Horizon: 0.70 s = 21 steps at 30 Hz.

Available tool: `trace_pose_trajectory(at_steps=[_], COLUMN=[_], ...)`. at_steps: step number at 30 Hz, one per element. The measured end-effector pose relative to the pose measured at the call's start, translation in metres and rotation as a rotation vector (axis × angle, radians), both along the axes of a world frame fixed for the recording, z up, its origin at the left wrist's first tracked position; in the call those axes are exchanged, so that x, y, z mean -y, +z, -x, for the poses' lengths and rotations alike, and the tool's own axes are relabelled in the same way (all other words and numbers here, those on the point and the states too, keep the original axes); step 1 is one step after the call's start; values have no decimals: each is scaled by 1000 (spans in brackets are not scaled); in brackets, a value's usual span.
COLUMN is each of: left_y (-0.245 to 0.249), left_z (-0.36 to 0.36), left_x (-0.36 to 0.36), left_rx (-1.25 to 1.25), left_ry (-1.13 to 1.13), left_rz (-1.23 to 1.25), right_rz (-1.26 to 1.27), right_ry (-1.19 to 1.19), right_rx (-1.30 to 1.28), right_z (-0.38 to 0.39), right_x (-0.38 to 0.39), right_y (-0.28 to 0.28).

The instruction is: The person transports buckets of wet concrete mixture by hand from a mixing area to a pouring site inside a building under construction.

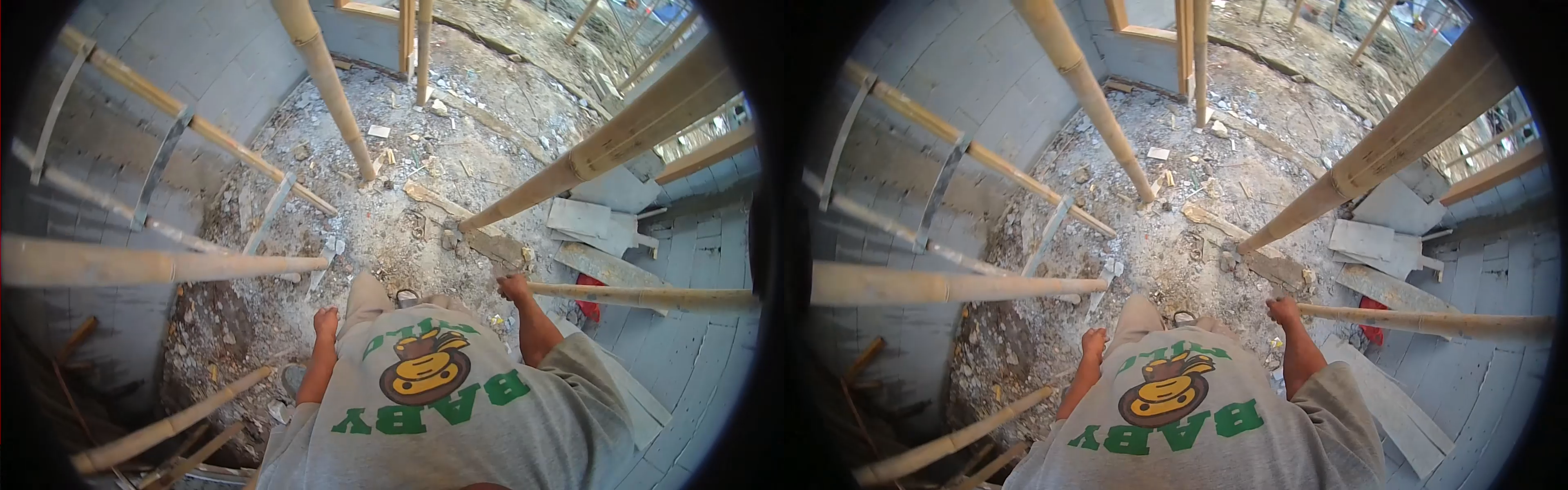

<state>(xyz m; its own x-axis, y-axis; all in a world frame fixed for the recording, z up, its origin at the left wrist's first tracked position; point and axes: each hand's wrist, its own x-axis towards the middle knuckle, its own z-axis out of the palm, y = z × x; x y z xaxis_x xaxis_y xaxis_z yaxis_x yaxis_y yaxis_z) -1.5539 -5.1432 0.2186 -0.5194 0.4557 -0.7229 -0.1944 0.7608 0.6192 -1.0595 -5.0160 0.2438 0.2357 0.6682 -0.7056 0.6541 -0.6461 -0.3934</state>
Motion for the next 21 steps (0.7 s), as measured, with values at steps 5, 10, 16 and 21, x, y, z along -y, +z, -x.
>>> trace_pose_trajectory(at_steps=[5, 10, 16, 21], left_y=[-10, -181, -26, 23], left_z=[26, 115, 87, 72], left_x=[-56, -127, -358, -503], left_rx=[-69, -539, 14, -19], left_ry=[-269, -1088, -588, -919], left_rz=[158, 186, -30, -71], right_rz=[118, 146, -154, -550], right_ry=[-194, -386, -95, -113], right_rx=[-40, -92, 73, -20], right_z=[12, 47, 132, 183], right_x=[17, -35, -188, -309], right_y=[-10, -31, 11, 45])
